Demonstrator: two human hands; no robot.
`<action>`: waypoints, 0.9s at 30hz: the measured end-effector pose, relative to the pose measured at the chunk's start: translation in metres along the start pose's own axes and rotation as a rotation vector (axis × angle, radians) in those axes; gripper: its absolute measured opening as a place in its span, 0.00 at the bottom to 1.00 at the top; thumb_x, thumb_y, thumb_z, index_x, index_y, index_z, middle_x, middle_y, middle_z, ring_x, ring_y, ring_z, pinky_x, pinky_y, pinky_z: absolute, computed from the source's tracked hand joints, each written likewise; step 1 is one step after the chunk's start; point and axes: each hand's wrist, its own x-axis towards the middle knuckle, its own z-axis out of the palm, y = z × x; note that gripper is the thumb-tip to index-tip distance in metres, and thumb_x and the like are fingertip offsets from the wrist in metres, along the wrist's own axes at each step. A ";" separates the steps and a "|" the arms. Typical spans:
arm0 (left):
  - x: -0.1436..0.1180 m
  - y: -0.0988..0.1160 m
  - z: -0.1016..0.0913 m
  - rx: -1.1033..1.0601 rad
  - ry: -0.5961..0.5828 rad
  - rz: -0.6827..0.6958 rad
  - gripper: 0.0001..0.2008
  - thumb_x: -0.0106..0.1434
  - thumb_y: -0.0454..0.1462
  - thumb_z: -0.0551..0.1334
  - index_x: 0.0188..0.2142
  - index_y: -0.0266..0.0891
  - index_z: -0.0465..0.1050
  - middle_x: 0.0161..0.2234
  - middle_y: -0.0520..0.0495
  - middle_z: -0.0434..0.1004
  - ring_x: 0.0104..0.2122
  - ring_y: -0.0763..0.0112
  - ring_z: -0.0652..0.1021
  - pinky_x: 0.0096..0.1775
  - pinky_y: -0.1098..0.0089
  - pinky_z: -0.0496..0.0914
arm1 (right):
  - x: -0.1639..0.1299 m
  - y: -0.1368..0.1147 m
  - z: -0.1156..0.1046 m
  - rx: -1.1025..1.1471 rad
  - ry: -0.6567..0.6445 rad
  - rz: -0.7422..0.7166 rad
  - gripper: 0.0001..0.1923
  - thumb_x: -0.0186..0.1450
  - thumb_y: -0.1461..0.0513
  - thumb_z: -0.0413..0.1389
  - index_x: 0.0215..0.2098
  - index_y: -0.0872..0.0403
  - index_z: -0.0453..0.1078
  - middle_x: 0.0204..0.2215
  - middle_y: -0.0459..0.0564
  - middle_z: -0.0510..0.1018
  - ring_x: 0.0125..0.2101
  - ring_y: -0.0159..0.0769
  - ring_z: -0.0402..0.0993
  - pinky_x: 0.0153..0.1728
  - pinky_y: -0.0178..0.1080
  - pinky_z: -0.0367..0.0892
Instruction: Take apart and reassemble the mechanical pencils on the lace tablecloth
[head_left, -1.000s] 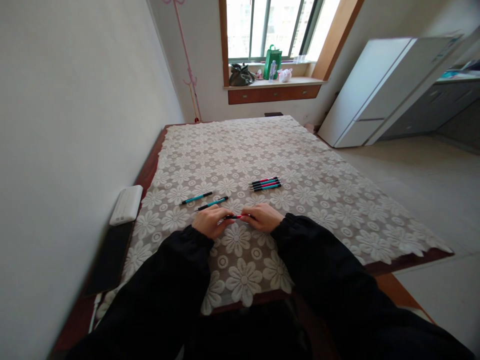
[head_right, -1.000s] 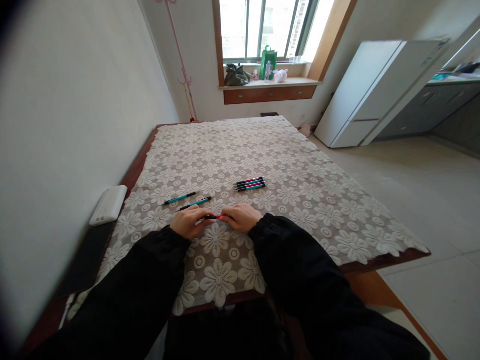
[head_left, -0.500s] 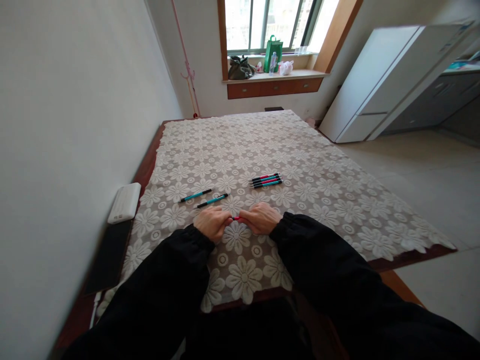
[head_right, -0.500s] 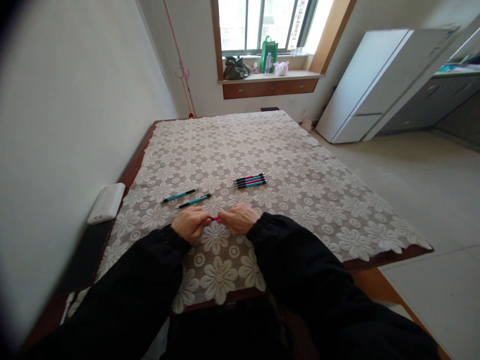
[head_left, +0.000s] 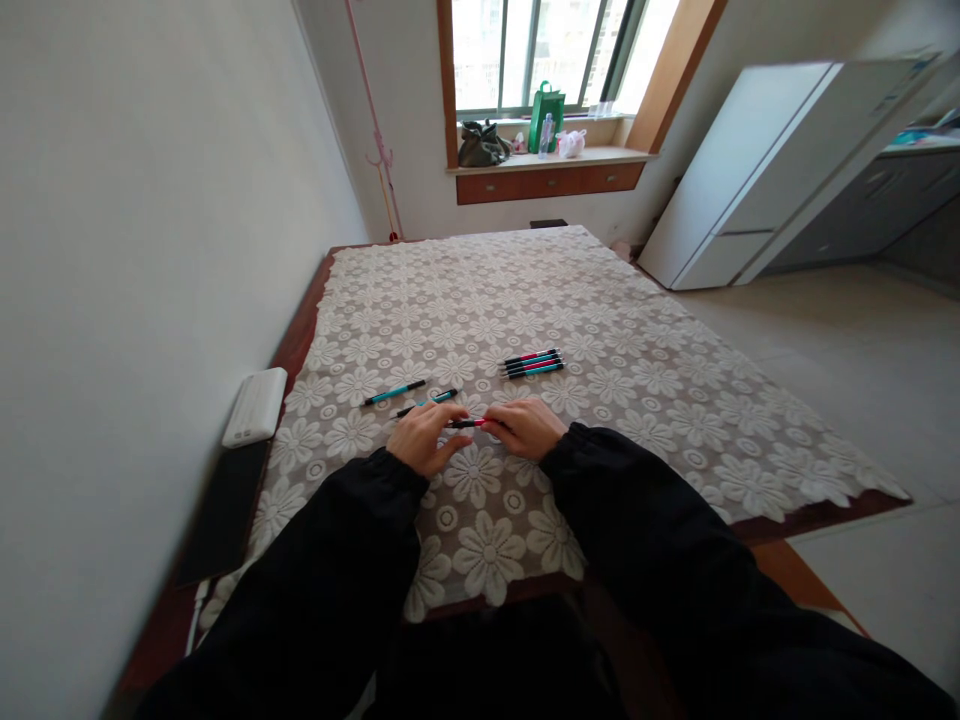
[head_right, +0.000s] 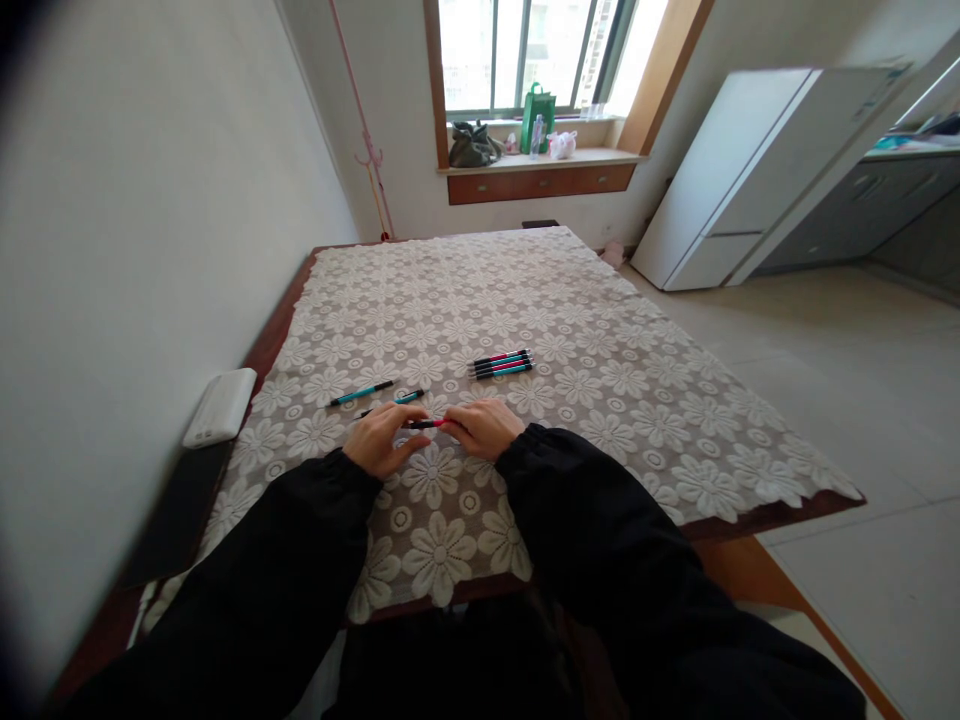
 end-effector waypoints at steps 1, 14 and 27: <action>0.000 0.000 0.000 0.013 -0.001 -0.002 0.12 0.66 0.44 0.64 0.46 0.42 0.74 0.37 0.47 0.80 0.38 0.64 0.79 0.43 0.65 0.71 | 0.000 0.000 0.000 0.017 -0.010 0.004 0.14 0.75 0.55 0.51 0.35 0.53 0.71 0.27 0.47 0.77 0.25 0.33 0.69 0.28 0.37 0.48; 0.001 0.002 -0.002 0.022 -0.009 -0.014 0.09 0.68 0.43 0.61 0.38 0.42 0.76 0.34 0.48 0.81 0.38 0.64 0.77 0.42 0.64 0.71 | 0.000 0.002 0.005 0.078 -0.009 -0.055 0.09 0.74 0.57 0.54 0.40 0.54 0.71 0.32 0.48 0.79 0.31 0.35 0.73 0.31 0.35 0.54; 0.002 0.002 -0.001 0.091 -0.075 -0.006 0.19 0.73 0.43 0.52 0.31 0.41 0.75 0.32 0.47 0.79 0.37 0.64 0.75 0.42 0.63 0.69 | 0.000 0.001 0.005 0.090 0.016 -0.107 0.10 0.74 0.57 0.54 0.40 0.54 0.73 0.32 0.49 0.80 0.33 0.36 0.76 0.35 0.35 0.60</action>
